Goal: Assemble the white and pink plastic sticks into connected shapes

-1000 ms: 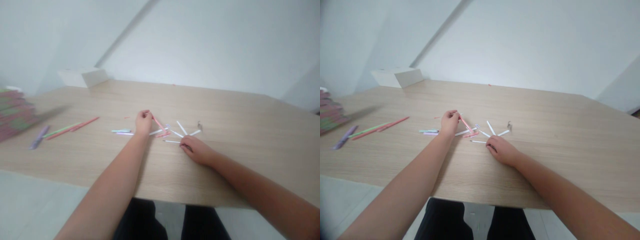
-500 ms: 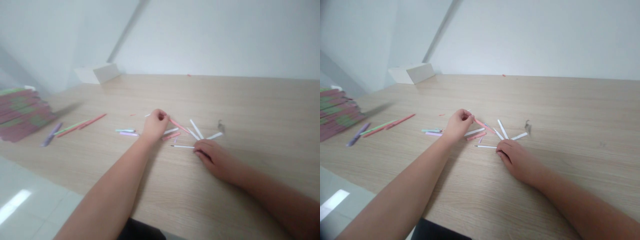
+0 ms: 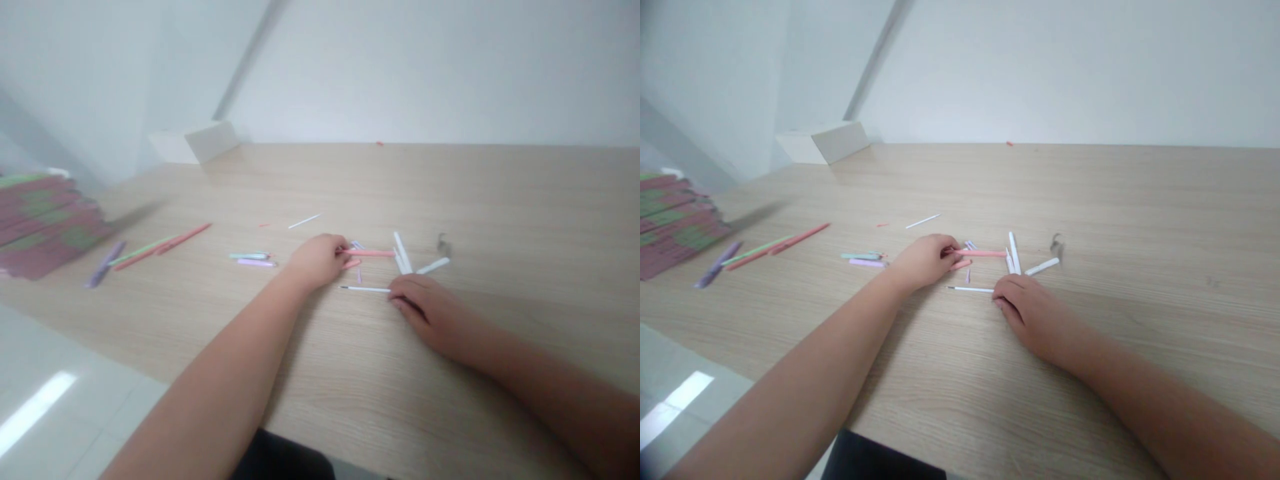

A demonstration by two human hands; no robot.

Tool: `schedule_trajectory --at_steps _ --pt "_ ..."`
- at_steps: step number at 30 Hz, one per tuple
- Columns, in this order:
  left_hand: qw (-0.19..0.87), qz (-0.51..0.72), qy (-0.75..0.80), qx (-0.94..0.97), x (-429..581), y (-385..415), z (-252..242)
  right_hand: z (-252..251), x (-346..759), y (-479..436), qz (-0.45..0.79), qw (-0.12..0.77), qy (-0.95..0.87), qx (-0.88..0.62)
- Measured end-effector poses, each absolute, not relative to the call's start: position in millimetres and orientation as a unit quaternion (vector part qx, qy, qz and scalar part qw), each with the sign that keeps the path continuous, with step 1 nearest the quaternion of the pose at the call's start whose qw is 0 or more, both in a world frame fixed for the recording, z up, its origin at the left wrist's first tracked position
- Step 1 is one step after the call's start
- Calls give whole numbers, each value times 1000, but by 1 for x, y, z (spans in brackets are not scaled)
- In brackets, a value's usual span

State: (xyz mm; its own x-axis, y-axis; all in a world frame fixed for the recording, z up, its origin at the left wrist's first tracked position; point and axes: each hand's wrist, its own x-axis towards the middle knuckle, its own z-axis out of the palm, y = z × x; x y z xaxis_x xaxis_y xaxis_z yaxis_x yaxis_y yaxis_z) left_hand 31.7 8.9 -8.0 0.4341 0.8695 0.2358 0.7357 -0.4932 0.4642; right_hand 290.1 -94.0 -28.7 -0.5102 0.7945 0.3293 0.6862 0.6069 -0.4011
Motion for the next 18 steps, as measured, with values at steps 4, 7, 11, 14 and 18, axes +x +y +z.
schedule_trajectory --at_steps 4,7,11,14,18 --pt "126 219 479 841 33 8 -7 -28 290 -94 109 242 -864 -429" --pt "128 218 476 842 33 9 -8 -29 291 -94 107 238 -867 -425" --pt "143 215 471 843 34 9 -9 -31 292 -94 108 229 -870 -424" --pt "149 210 480 839 34 9 -8 -31 292 -94 111 230 -869 -423" --pt "150 197 495 833 34 8 -5 -30 292 -95 113 234 -868 -423"
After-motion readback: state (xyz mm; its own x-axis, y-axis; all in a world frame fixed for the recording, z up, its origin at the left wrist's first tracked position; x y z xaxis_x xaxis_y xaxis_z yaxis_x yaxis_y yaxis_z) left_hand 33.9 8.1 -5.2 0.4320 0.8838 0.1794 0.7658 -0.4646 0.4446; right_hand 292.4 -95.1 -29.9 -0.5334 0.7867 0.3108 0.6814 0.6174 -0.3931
